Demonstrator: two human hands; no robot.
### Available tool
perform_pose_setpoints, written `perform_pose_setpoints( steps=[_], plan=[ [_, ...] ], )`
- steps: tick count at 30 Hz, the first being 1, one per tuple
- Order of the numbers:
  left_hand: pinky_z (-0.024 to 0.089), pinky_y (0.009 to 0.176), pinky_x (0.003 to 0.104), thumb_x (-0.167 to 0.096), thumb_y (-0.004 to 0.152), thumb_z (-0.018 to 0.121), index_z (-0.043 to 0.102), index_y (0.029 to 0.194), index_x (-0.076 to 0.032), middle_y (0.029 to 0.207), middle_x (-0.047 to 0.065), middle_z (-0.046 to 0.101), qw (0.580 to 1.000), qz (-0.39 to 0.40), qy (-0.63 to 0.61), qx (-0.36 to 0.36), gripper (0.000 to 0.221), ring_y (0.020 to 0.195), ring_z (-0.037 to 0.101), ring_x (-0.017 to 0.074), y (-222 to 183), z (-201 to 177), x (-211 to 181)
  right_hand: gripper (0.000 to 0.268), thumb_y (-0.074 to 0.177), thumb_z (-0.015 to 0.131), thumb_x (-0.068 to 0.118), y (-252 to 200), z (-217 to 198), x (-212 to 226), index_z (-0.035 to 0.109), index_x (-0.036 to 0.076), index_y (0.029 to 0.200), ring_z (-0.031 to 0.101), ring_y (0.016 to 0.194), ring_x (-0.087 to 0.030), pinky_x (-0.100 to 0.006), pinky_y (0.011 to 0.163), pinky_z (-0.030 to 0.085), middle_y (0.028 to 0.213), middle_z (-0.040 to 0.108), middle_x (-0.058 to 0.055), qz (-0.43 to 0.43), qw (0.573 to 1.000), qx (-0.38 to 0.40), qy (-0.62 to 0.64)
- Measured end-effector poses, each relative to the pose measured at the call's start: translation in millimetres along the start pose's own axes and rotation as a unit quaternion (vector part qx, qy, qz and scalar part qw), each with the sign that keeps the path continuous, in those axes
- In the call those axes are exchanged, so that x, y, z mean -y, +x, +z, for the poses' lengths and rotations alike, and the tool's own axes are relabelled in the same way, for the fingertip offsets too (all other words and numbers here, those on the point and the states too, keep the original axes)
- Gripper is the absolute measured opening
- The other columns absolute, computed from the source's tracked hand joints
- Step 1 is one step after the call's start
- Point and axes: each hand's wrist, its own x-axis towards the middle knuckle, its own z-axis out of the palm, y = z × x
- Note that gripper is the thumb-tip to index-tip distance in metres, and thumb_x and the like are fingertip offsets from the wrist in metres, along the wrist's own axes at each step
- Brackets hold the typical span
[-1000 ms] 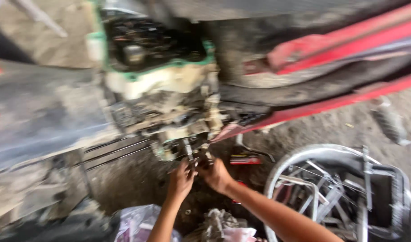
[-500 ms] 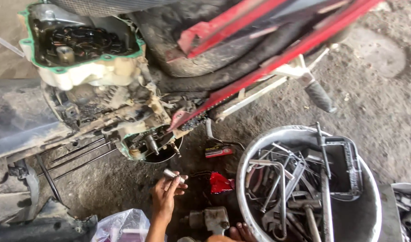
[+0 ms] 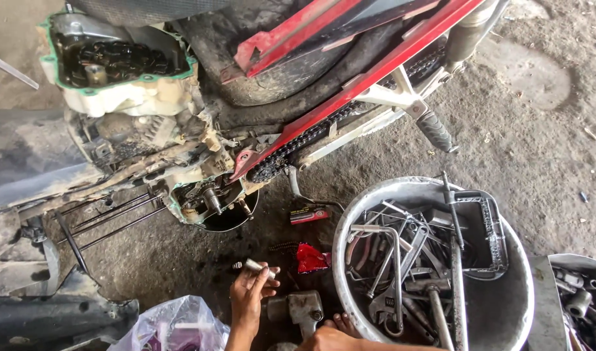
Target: The person kneels beside a scooter with its engine cover removed and works on the engine. They take a new timing chain from a plastic bag, thread and fit it around the engine sprocket area, use a wrench on a fastener, and wipe parts with a rag.
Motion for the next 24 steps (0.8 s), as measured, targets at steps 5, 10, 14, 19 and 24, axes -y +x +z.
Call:
perform_pose_setpoints(
  steps=[5,10,14,19,24],
  plan=[
    [0.058,0.063,0.031,-0.025,0.093,0.066,0.067,0.113,-0.003,0.098,0.015,0.08,1.0,-0.007,0.003,-0.016,0.03,0.075,0.074,0.0194,-1,3,-4,0.019,0.104,0.059,0.014,223,-257,-87,0.07,0.003,0.115,0.065,0.127,-0.03,-0.044,0.11,0.049,0.121,0.072,-0.012,-0.066,0.912,0.192,0.357],
    [0.057,0.061,0.031,-0.022,0.092,0.068,0.069,0.113,-0.003,0.095,0.014,0.08,0.998,-0.019,-0.007,-0.053,0.028,0.073,0.073,0.0201,2,-16,-12,0.03,0.087,0.059,0.006,246,-302,-190,0.072,0.011,0.114,0.066,0.11,-0.024,-0.035,0.101,0.053,0.113,0.072,-0.007,0.251,0.934,0.157,0.2],
    [0.056,0.06,0.03,-0.02,0.092,0.067,0.069,0.113,-0.004,0.093,0.014,0.079,0.996,-0.011,-0.045,-0.072,0.027,0.07,0.072,0.0201,1,-36,-12,0.035,0.093,0.068,0.04,165,-234,-315,0.069,0.007,0.105,0.067,0.093,-0.033,-0.044,0.08,0.057,0.098,0.069,-0.016,0.438,0.867,0.218,-0.097],
    [0.056,0.059,0.031,-0.021,0.091,0.068,0.068,0.112,-0.004,0.095,0.014,0.08,0.997,-0.017,-0.058,-0.056,0.027,0.07,0.073,0.0201,10,-46,-2,0.032,0.092,0.067,0.034,195,-260,-301,0.073,0.01,0.112,0.073,0.072,-0.018,-0.037,0.068,0.061,0.084,0.077,-0.009,0.635,0.687,0.227,0.269],
    [0.056,0.061,0.03,-0.024,0.092,0.068,0.068,0.113,-0.004,0.098,0.015,0.08,0.998,-0.02,-0.062,-0.022,0.029,0.072,0.073,0.0194,11,-42,-5,0.03,0.09,0.073,0.025,181,-235,-272,0.074,0.001,0.108,0.054,0.054,-0.012,-0.029,0.049,0.048,0.075,0.065,-0.009,0.712,0.541,-0.023,0.446]
  ],
)
